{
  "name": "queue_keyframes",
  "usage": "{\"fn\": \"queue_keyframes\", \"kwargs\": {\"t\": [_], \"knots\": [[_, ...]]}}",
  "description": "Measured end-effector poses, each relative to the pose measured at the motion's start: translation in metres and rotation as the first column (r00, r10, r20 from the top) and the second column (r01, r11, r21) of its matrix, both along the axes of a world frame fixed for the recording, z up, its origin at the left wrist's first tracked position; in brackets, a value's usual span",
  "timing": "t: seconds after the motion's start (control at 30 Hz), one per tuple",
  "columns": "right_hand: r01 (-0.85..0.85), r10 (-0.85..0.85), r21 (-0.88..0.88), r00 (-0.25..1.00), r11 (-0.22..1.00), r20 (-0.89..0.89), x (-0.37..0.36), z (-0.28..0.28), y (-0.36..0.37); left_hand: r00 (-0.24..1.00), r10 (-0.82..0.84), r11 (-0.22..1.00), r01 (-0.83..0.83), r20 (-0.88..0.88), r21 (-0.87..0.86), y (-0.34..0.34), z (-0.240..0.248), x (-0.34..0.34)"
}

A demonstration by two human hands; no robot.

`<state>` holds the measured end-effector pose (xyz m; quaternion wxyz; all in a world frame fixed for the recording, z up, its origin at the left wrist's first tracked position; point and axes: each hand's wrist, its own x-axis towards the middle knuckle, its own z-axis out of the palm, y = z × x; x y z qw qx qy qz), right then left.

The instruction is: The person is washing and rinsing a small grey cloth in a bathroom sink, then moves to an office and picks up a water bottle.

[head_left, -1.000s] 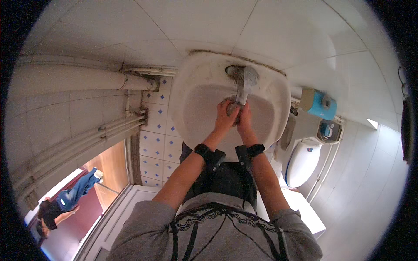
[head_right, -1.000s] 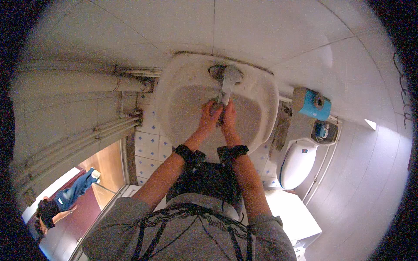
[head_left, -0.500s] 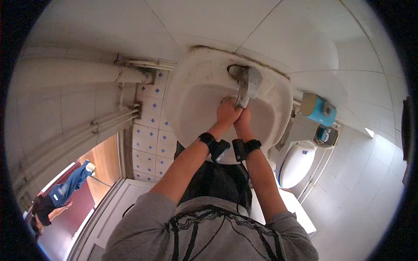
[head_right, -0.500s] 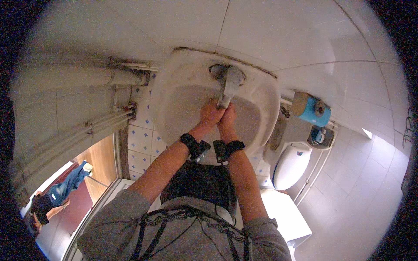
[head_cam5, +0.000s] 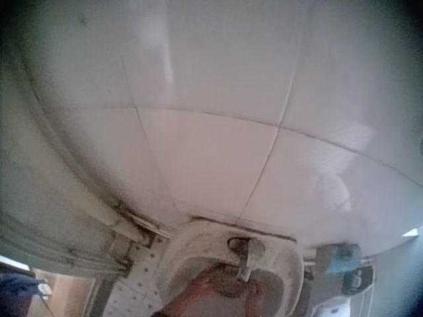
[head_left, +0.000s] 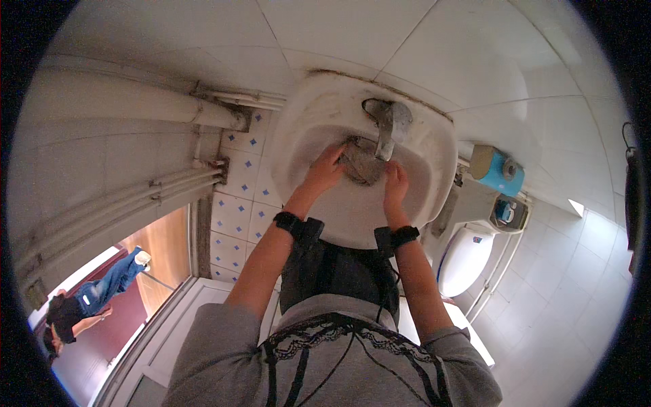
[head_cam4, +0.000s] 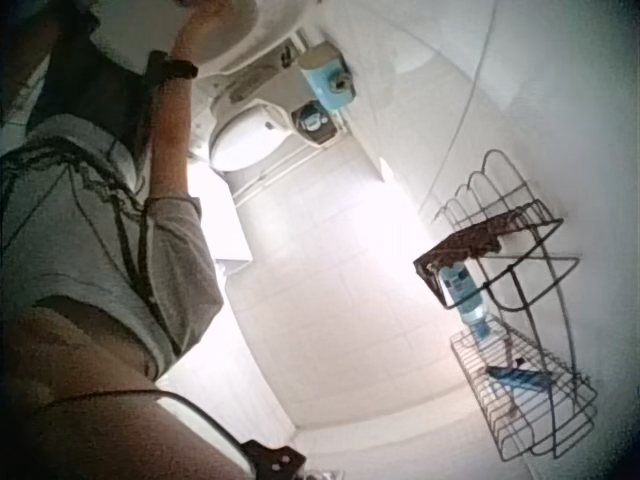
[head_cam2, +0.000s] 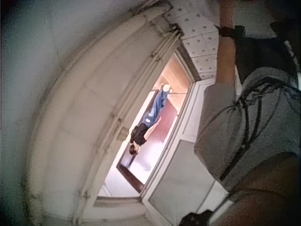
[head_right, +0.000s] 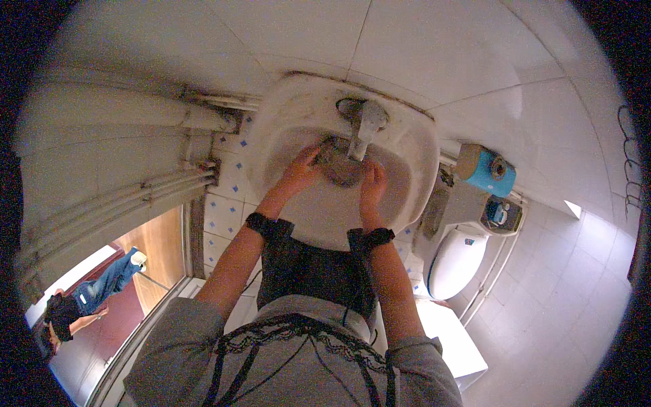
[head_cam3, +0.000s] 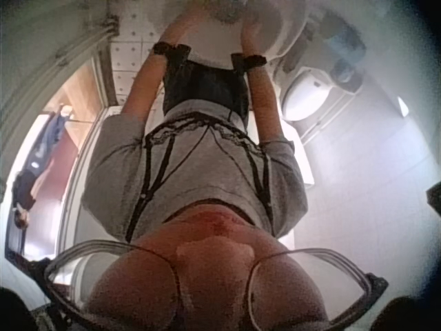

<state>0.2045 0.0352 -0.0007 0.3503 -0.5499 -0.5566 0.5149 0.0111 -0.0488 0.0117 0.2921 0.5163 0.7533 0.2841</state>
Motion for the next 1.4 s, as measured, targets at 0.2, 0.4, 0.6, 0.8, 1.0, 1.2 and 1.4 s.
{"fn": "queue_keyframes", "kwargs": {"t": [0.2,0.4,0.6,0.8,1.0,1.2,1.4], "knots": [[-0.643,0.644,-0.03,0.764,0.765,0.029,-0.044,0.024,0.024,0.706,0.281,0.957,-0.157,0.65,-0.244,-0.032,0.001,0.001],[-0.722,-0.012,-0.301,0.377,0.623,-0.926,-0.044,-0.024,0.045,0.237,0.414,0.902,-0.233,0.879,-0.362,-0.037,0.007,0.008],[-0.57,0.449,-0.352,0.813,0.742,-0.37,-0.035,0.014,0.037,0.057,0.433,0.886,-0.21,0.9,-0.413,-0.006,0.02,0.02],[-0.448,0.373,-0.536,0.894,0.715,-0.249,0.012,0.039,0.035,-0.294,0.309,0.919,-0.153,0.904,-0.364,0.055,0.028,0.054],[-0.321,0.261,0.145,0.909,0.936,0.324,0.022,0.114,0.042,0.126,0.016,0.999,0.046,0.992,-0.022,0.077,-0.013,0.064],[-0.359,0.335,0.178,0.93,0.916,0.152,0.003,0.165,0.055,-0.393,0.095,0.995,0.04,0.915,-0.086,0.083,-0.001,0.061],[-0.408,0.379,0.1,0.898,0.907,0.224,0.026,0.141,0.044,0.384,0.004,0.987,0.145,0.923,-0.064,0.088,0.015,0.06]]}}
